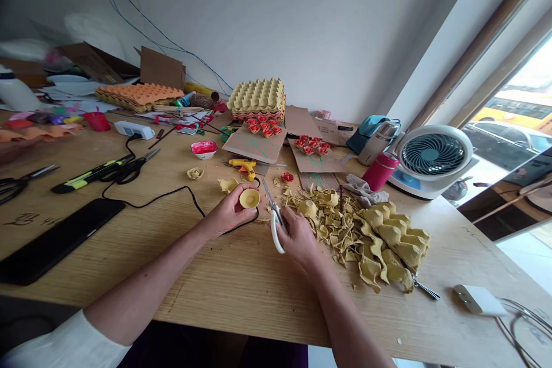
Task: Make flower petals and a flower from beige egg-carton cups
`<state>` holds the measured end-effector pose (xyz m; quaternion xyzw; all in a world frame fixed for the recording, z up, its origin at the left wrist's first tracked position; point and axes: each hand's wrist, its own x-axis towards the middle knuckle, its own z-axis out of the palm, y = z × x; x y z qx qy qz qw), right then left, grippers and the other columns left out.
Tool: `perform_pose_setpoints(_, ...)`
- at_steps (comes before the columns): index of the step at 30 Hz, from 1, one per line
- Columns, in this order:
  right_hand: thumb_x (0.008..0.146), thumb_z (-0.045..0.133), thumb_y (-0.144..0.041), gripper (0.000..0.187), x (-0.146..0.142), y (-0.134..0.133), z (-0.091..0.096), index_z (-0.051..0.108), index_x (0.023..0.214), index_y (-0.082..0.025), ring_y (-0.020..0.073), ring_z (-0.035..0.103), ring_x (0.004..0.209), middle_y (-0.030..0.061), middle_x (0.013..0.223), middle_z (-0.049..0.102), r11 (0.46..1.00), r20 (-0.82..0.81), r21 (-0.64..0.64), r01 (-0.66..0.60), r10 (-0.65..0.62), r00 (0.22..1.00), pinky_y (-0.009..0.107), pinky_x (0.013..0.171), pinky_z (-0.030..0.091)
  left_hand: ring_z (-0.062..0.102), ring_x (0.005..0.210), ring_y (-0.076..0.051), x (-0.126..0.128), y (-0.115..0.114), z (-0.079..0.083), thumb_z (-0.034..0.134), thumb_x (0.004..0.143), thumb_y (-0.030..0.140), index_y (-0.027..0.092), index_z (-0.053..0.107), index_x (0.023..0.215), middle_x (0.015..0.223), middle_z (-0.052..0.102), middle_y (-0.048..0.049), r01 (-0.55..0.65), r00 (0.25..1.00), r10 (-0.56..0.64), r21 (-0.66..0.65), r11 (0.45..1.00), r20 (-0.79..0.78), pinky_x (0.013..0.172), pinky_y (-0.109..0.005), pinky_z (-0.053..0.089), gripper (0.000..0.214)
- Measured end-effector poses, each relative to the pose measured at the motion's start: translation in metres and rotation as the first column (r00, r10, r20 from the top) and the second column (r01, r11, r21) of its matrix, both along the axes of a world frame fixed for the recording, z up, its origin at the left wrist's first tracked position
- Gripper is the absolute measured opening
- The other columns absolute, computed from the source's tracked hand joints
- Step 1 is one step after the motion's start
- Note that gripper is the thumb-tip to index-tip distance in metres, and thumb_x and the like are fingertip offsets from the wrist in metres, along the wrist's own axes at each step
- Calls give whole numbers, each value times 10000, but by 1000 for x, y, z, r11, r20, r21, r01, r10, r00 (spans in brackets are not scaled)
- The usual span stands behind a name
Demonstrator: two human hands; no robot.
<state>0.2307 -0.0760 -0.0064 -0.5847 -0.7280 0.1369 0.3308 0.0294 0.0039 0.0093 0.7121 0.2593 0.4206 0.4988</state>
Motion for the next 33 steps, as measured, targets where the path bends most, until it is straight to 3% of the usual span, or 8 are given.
perform_pose_setpoints(9, 929, 504, -382, 226, 2, -1, 4, 435, 784, -222, 149, 488, 638, -15, 688, 550, 996, 206, 85, -27, 9, 979, 296, 706, 330, 643, 1024, -221, 2, 4, -3, 692, 791, 269, 157, 576, 1135, 1090, 681, -77, 42, 999, -42, -33, 999, 24, 939, -341, 510, 380)
perform_pose_setpoints(21, 919, 519, -349, 237, 4, 2, -2, 430, 741, -220, 137, 417, 594, -25, 630, 489, 992, 214, 122, -12, -15, 977, 285, 672, 301, 653, 1011, -204, 1, 1, -3, 630, 822, 225, 140, 583, 1197, 1089, 691, -71, 55, 997, -53, 27, 998, -53, 911, -316, 524, 388)
perform_pose_setpoints(29, 904, 551, -394, 334, 4, 3, -3, 400, 664, -217, 110, 338, 551, -46, 577, 400, 998, -23, 39, 39, -38, 999, 273, 578, 261, 626, 1060, -208, 1, 6, -7, 674, 755, 183, 157, 538, 1206, 1166, 642, -84, 20, 1000, -20, 8, 1000, 21, 955, -339, 511, 472)
perform_pose_setpoints(31, 918, 538, -494, 374, 3, 2, -1, 448, 687, -215, 105, 370, 524, -45, 568, 428, 994, -230, -95, -47, 24, 973, 261, 532, 267, 620, 1059, -213, 0, 6, -4, 696, 759, 218, 160, 528, 1240, 1162, 642, -84, 43, 998, -41, -40, 998, 48, 947, -343, 507, 513)
perform_pose_setpoints(33, 907, 534, -595, 425, 3, 0, 3, 519, 742, -203, 103, 395, 481, -45, 546, 464, 941, -496, -243, -236, 88, 864, 255, 493, 276, 607, 1086, -224, -3, 4, -1, 720, 763, 262, 164, 530, 1268, 1183, 639, -88, 77, 995, -69, -110, 991, 75, 941, -337, 497, 548)
